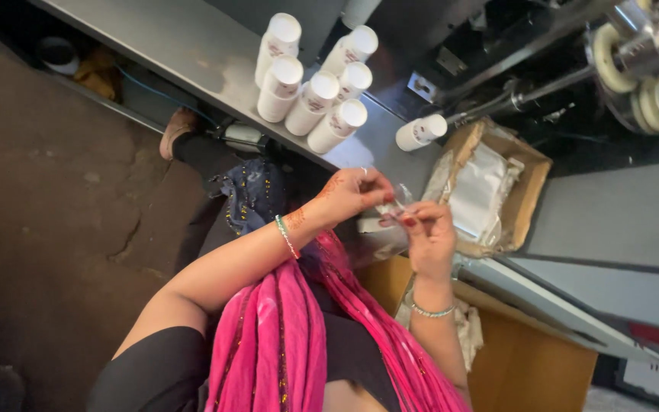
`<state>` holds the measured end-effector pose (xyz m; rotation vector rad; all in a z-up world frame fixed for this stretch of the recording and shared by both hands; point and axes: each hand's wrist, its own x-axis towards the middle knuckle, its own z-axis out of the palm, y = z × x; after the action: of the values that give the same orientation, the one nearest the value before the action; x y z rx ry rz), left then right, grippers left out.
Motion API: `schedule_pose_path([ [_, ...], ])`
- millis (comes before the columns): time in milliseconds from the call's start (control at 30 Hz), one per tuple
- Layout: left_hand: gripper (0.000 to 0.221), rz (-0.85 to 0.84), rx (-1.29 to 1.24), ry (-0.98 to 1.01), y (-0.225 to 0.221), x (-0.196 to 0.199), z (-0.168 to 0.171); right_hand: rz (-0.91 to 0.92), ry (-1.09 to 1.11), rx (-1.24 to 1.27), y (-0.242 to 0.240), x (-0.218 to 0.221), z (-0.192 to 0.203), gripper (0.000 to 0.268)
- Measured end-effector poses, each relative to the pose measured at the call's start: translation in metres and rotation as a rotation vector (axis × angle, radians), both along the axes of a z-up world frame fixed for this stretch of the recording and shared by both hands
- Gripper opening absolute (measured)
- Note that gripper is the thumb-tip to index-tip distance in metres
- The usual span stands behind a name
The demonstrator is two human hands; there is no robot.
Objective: Placing stacks of manufactured paper cups into clear plastic sleeves for packaging.
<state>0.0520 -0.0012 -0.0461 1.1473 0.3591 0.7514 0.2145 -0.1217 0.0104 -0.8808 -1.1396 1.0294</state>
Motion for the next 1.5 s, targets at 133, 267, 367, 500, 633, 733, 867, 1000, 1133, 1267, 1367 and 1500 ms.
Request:
schedule_pose_path([
  [133,0.024,0.239,0.082,0.187,0.01,-0.026,0.006,-0.033,-0.431,-0.081,0.012,-0.013,-0.001,0.011],
  [267,0.033,0.29,0.222,0.312,0.009,-0.031,-0.01,-0.041,-0.647,0.038,0.086,-0.031,0.073,0.012],
  [367,0.037,0.217,0.227,0.326,0.002,-0.033,-0.019,-0.239,-1.029,0.25,0.147,-0.041,0.099,0.015],
  [500,0.035,0.105,0.332,0.313,0.002,-0.042,-0.018,-0.081,-1.139,0.267,0.199,-0.041,0.088,0.024],
  [633,0.028,0.034,0.393,0.358,0.004,-0.052,-0.013,-0.028,-1.027,0.145,0.208,-0.035,0.069,0.026],
  [733,0.021,0.061,0.491,0.342,0.004,-0.051,-0.031,-0.135,-1.229,0.171,0.18,-0.026,0.081,0.034],
  [867,0.017,0.097,0.615,0.306,-0.001,-0.047,-0.025,-0.186,-1.344,0.156,0.137,-0.023,0.078,0.03],
  [1000,0.015,0.069,0.748,0.265,-0.014,-0.035,-0.017,-0.21,-1.162,0.09,0.11,-0.037,0.08,0.028],
  [1133,0.023,0.081,0.655,0.16,-0.021,-0.051,0.027,-0.332,-1.213,0.22,0.086,-0.031,0.088,0.028],
  [1267,0.032,0.135,0.412,0.14,-0.026,-0.056,0.051,-0.231,-1.094,0.153,0.056,-0.033,0.069,0.033],
  [1367,0.034,0.296,0.489,0.154,-0.03,-0.048,0.042,0.1,-0.41,-0.159,0.034,-0.042,0.037,0.038],
  [1500,0.025,0.546,0.728,0.115,-0.03,-0.042,0.037,-0.047,-0.142,-0.041,0.014,-0.046,0.024,0.006],
])
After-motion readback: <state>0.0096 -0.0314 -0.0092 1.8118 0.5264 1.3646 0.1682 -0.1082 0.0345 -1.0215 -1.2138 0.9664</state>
